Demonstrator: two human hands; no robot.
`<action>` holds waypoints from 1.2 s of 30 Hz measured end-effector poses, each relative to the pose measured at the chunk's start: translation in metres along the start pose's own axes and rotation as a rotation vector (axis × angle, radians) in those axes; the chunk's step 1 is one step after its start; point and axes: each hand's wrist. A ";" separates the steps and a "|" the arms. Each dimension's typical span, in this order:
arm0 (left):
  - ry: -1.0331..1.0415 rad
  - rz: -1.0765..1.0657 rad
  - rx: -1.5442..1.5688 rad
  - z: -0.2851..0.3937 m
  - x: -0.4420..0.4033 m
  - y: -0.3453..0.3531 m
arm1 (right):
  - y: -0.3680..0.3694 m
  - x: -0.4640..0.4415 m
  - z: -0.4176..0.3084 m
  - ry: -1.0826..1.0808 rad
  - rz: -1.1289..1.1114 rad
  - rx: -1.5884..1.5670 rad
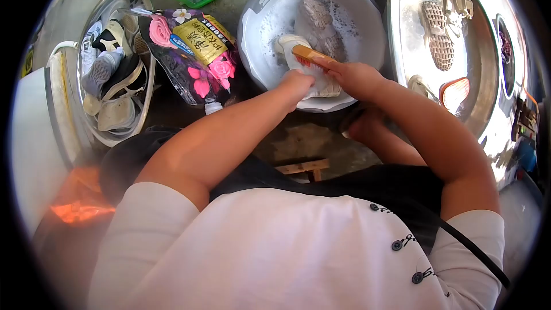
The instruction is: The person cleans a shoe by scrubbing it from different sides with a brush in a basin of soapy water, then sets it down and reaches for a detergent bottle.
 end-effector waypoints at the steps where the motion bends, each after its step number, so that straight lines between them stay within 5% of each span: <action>1: 0.012 -0.031 0.018 0.002 0.000 -0.002 | -0.006 -0.015 -0.009 0.015 0.005 0.052; 5: 0.017 -0.013 0.088 0.002 0.003 0.000 | -0.010 -0.035 -0.015 0.045 0.022 -0.023; 10: -0.048 -0.066 0.011 0.002 0.002 -0.006 | 0.010 0.041 0.039 -0.226 -0.035 -0.183; 19: -0.010 -0.001 0.128 0.007 0.007 0.004 | -0.001 -0.057 0.003 0.028 0.047 -0.209; 24: -0.083 0.037 0.167 0.002 0.000 0.001 | 0.010 -0.012 0.026 -0.101 0.032 -0.275; 26: -0.153 0.009 0.444 0.010 0.004 0.006 | 0.018 0.021 0.038 -0.134 -0.006 -0.224; 29: -0.173 0.017 0.368 0.015 0.008 0.008 | 0.024 0.033 0.040 -0.206 -0.003 -0.315; 36: -0.140 0.037 0.229 0.023 0.011 0.004 | -0.009 -0.079 -0.010 0.045 0.089 -0.112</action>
Point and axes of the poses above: each hand's wrist, its own x-axis away from the middle knuckle, its own y-axis out of the palm, z = x × y, and after that the axes turned 11 degrees about -z, right-handed
